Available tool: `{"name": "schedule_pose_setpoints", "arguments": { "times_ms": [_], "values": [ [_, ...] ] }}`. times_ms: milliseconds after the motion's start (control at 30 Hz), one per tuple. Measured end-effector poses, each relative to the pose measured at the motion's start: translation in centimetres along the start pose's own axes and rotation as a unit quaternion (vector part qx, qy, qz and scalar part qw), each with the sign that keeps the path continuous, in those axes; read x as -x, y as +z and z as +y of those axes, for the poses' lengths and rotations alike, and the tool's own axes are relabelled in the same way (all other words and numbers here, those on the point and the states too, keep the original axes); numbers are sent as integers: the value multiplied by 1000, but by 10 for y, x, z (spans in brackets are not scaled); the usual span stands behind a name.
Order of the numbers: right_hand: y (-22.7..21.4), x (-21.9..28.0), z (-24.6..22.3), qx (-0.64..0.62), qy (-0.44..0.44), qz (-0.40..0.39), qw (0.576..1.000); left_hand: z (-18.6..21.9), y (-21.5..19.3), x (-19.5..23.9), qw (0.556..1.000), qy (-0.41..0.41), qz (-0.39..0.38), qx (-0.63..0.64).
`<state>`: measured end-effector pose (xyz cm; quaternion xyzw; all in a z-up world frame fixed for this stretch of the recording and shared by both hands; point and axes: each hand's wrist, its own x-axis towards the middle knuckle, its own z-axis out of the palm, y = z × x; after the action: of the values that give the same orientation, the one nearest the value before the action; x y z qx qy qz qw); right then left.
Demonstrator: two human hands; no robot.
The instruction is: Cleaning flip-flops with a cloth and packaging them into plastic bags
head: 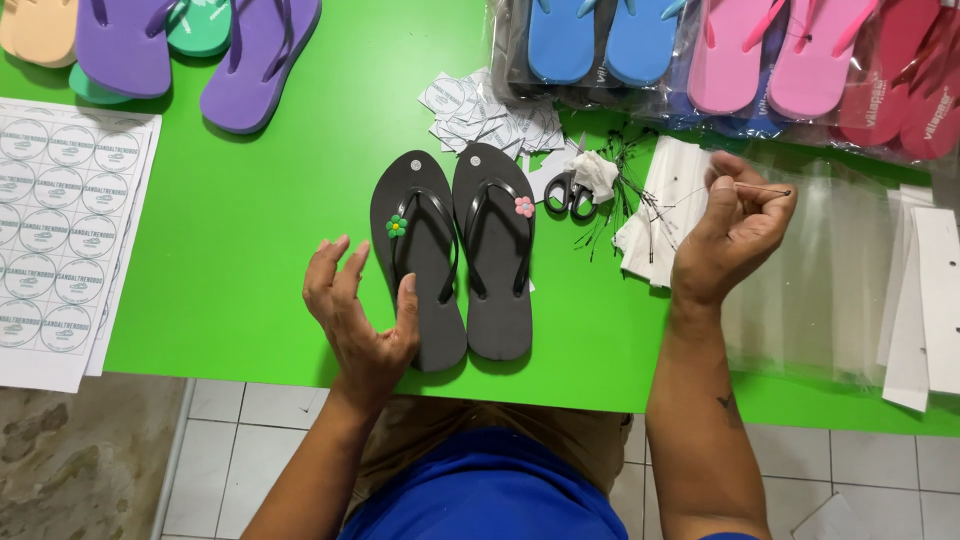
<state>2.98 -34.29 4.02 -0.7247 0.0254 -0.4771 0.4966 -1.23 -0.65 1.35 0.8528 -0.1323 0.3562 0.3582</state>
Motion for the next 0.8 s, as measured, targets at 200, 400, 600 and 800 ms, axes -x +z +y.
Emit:
{"name": "schedule_pose_setpoints", "arguments": {
  "times_ms": [200, 400, 600, 800],
  "values": [
    [-5, 4, 11, -34, 110, 10, 993, 44, 10, -19, 987, 133, -46, 82],
    [-4, 6, 29, -108, 160, 11, 981, 97, 117, -50, 974, 205, -93, 13],
    [-7, 5, 32, -183, 234, 60, 953, 114, 223, -44, 968, 210, -130, -34],
    [-9, 3, 35, -196, 250, 107, 942, 117, 248, -43, 966, 199, -160, -36]
  ]
}}
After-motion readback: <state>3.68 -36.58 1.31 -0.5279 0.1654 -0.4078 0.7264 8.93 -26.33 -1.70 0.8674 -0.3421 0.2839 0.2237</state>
